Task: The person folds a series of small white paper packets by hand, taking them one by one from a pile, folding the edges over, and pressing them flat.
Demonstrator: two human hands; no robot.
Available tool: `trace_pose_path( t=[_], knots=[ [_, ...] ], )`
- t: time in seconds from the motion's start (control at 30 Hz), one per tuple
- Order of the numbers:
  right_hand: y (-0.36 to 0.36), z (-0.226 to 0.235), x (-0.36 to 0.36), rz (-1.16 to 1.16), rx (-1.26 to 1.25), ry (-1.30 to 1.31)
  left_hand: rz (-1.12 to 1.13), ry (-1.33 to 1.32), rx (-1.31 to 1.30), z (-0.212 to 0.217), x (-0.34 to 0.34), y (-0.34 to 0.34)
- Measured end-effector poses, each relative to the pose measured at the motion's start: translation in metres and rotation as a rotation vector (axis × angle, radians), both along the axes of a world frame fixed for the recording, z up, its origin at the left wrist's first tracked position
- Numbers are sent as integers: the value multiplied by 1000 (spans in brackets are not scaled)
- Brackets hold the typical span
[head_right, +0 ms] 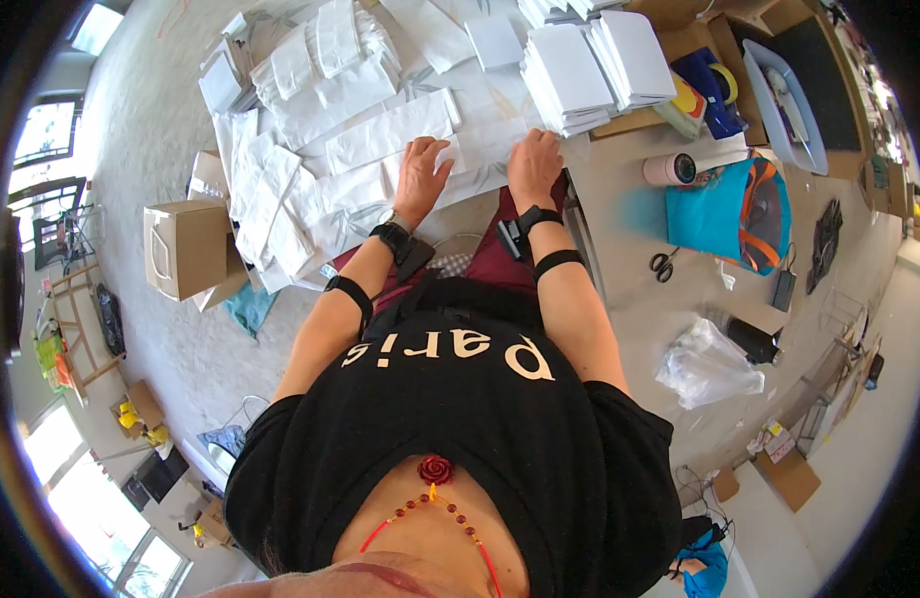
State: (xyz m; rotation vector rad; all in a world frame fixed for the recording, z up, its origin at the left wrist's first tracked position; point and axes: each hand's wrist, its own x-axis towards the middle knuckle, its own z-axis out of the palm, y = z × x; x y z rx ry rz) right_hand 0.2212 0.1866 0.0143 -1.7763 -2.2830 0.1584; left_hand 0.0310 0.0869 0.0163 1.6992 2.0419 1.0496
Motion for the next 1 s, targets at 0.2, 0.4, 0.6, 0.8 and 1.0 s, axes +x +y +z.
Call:
trace_pose_path(
  t=[0.2,0.4,0.6,0.8,1.0],
  knots=[
    [10,-23,4,-16,3,126,22,-8,-39,-5,7,1],
    [14,-24,9,-92,-182,676,34,-21,-34,-3,10,1],
    [3,5,2,-18,-188,971,34,12,-49,-6,11,0],
    [-32,53,-36,237,-148,952,39,9,-37,-3,12,1],
    [-52,59,-63,341,-174,955,31,-90,122,-16,-3,0]
  ],
)
